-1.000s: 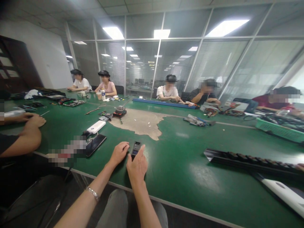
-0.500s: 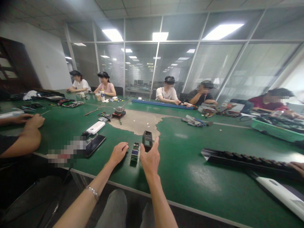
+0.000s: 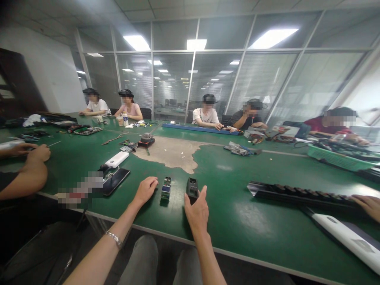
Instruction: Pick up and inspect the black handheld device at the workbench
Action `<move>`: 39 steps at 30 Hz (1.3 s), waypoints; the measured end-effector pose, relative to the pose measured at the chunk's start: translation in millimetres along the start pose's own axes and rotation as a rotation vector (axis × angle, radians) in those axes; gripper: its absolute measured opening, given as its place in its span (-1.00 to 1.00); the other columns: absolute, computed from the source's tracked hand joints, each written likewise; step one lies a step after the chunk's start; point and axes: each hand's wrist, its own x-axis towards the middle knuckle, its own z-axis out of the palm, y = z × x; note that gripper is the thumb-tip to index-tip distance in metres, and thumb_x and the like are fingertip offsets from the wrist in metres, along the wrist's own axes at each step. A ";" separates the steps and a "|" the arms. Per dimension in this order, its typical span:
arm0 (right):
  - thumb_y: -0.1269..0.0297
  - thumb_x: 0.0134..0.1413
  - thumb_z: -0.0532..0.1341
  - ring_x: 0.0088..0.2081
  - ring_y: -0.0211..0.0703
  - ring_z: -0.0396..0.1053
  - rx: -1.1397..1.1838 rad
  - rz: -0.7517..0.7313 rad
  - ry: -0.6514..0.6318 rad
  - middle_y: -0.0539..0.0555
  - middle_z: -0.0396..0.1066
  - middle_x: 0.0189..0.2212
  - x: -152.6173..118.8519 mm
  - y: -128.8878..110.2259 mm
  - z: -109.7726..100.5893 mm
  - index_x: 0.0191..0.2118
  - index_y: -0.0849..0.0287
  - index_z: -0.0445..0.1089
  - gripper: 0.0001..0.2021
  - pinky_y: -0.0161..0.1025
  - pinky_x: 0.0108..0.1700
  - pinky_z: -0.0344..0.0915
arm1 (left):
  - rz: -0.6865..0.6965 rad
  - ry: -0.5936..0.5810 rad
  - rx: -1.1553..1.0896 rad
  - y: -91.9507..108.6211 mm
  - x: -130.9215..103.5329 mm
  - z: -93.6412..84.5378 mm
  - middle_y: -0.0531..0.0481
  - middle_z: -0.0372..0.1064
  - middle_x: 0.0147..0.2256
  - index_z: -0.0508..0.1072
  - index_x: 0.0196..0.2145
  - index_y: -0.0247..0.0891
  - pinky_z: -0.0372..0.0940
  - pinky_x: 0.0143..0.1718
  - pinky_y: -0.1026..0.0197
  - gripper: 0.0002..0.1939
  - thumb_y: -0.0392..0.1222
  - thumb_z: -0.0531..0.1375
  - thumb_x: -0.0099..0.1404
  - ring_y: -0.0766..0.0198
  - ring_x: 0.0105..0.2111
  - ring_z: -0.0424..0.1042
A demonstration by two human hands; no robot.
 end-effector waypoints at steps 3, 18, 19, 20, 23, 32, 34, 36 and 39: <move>-0.09 0.08 0.07 0.03 0.17 0.34 -0.004 0.001 -0.001 0.33 0.34 0.05 -0.7 2.1 0.2 0.35 0.42 -0.28 -0.10 -0.07 -0.01 0.24 | 0.001 -0.004 0.001 1.3 -0.1 -0.6 -0.09 0.49 -0.19 0.49 -0.36 -0.25 0.29 0.00 0.16 -0.74 -0.22 0.02 0.33 0.22 -0.13 0.43; -0.08 0.09 0.11 0.07 0.21 0.27 -0.147 -0.137 0.053 0.48 0.18 0.14 -4.2 6.4 5.3 0.32 0.52 -0.24 -0.09 -0.04 0.06 0.19 | 0.009 -0.009 0.018 5.7 -1.9 -1.8 -0.10 0.49 -0.20 0.49 -0.37 -0.25 0.29 -0.02 0.15 -0.74 -0.22 0.02 0.34 0.22 -0.14 0.43; -0.10 0.09 0.11 0.07 0.22 0.27 -0.154 -0.142 0.059 0.49 0.18 0.14 -4.7 5.7 4.6 0.32 0.52 -0.23 -0.08 -0.04 0.06 0.19 | 0.010 -0.009 0.018 5.7 -1.9 -1.7 -0.10 0.49 -0.19 0.49 -0.37 -0.25 0.29 -0.02 0.15 -0.74 -0.22 0.02 0.34 0.22 -0.14 0.43; -0.11 0.09 0.11 0.05 0.21 0.28 -0.158 -0.141 0.058 0.48 0.21 0.12 -5.4 4.8 3.8 0.32 0.51 -0.24 -0.07 -0.04 0.05 0.20 | 0.012 -0.009 0.018 5.6 -1.8 -1.8 -0.10 0.49 -0.19 0.49 -0.37 -0.25 0.29 -0.02 0.15 -0.74 -0.22 0.02 0.34 0.22 -0.14 0.43; -0.09 0.13 0.08 -0.03 0.18 0.36 -0.182 -0.127 0.029 0.44 0.32 0.01 -7.5 2.2 1.7 0.33 0.48 -0.25 -0.11 -0.04 -0.01 0.23 | 0.018 -0.008 0.017 5.6 -1.6 -2.2 -0.10 0.49 -0.19 0.49 -0.38 -0.25 0.29 -0.03 0.16 -0.73 -0.22 0.02 0.34 0.22 -0.14 0.43; -0.04 0.14 0.06 0.00 0.14 0.37 0.050 -0.084 -0.003 0.35 0.34 0.04 -5.9 -29.0 0.8 0.34 0.38 -0.19 -0.19 -0.06 -0.01 0.25 | 0.008 -0.001 0.019 2.5 -0.4 -0.3 -0.09 0.49 -0.20 0.49 -0.37 -0.24 0.29 -0.01 0.14 -0.73 -0.21 0.02 0.34 0.21 -0.13 0.43; -0.04 0.14 0.06 0.01 0.14 0.37 0.116 -0.104 -0.006 0.34 0.34 0.05 -5.4 -46.1 2.4 0.34 0.38 -0.18 -0.20 -0.07 0.00 0.25 | 0.008 0.001 0.016 1.7 -0.2 0.2 -0.09 0.49 -0.20 0.49 -0.36 -0.24 0.30 -0.01 0.15 -0.75 -0.22 0.02 0.34 0.21 -0.14 0.43; -0.04 0.14 0.08 -0.01 0.14 0.39 0.137 -0.111 -0.021 0.34 0.36 0.03 -5.1 -63.4 5.7 0.33 0.39 -0.16 -0.19 -0.08 -0.03 0.27 | 0.010 0.006 0.010 1.3 0.0 0.3 -0.09 0.49 -0.21 0.49 -0.34 -0.24 0.30 -0.03 0.16 -0.75 -0.22 0.03 0.34 0.22 -0.14 0.44; -0.02 0.15 0.07 0.00 0.13 0.38 0.124 -0.144 -0.033 0.37 0.33 0.05 -5.6 -84.1 14.0 0.33 0.39 -0.16 -0.21 -0.10 -0.05 0.28 | 0.019 0.012 -0.001 0.8 0.2 0.0 -0.09 0.49 -0.22 0.49 -0.33 -0.24 0.30 -0.03 0.17 -0.76 -0.23 0.03 0.34 0.23 -0.15 0.43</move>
